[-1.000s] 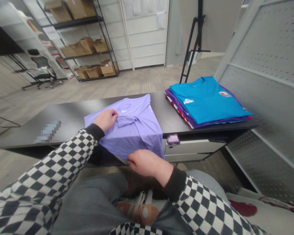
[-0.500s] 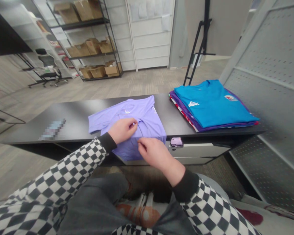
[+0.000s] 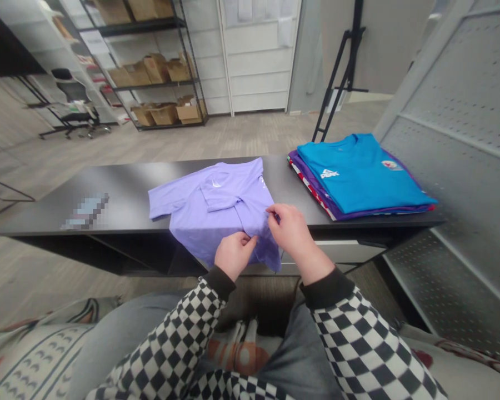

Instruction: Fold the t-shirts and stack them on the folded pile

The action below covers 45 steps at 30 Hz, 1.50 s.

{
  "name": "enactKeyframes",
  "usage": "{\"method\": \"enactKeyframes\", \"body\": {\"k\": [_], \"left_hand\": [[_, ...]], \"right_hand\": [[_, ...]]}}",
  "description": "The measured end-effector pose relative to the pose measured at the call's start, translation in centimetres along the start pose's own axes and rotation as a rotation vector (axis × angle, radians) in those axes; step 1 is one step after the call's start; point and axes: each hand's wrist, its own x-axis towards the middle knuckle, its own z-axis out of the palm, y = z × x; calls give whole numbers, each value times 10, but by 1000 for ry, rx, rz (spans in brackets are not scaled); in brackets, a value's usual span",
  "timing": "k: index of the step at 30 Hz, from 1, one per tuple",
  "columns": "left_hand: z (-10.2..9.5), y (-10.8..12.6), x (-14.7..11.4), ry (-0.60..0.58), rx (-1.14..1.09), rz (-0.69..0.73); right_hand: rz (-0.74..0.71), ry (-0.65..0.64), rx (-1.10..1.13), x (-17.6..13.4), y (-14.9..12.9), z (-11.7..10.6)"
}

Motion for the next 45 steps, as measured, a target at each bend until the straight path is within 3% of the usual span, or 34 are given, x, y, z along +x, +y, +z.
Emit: {"method": "enactKeyframes", "body": {"k": [5, 9, 12, 15, 17, 20, 23, 26, 30, 34, 36, 39, 42, 44, 45], "left_hand": [[-1, -18, -7, 64, -278, 77], [10, -29, -11, 125, -508, 33], [25, -37, -11, 41, -677, -3], [37, -52, -9, -176, -582, 17], [42, -66, -6, -219, -416, 28], [47, -88, -4, -134, -303, 38], [54, -101, -7, -77, -416, 115], [60, -101, -13, -76, -488, 143], [51, -90, -13, -14, -287, 39], [7, -84, -6, -119, -113, -44], [-29, -87, -2, -114, -67, -54], [-99, -93, 11, -50, -22, -84], [-180, -97, 44, 99, 64, -125], [-226, -98, 75, 387, 324, -243], [-243, -99, 91, 433, 425, -317]], "right_hand": [[-30, -32, 2, 4, 8, -1], [-18, -32, -5, 6, 7, 0], [-17, -32, -16, 5, 5, -1], [-22, -36, -29, 4, 5, -2], [-27, -40, -35, 4, 5, -2], [-32, -40, -40, 4, 5, -2], [-29, -36, -42, 5, 6, -1], [-31, -29, -36, 5, 7, 0], [-57, -13, -25, 6, 10, 2], [-82, 9, -36, 6, 16, 5], [-89, 26, -40, 7, 20, 8], [-112, 61, -20, 8, 23, 12], [-127, 157, 47, 10, 21, 12], [-127, 263, 101, 10, 18, 10], [-126, 315, 124, 11, 16, 9]]}}
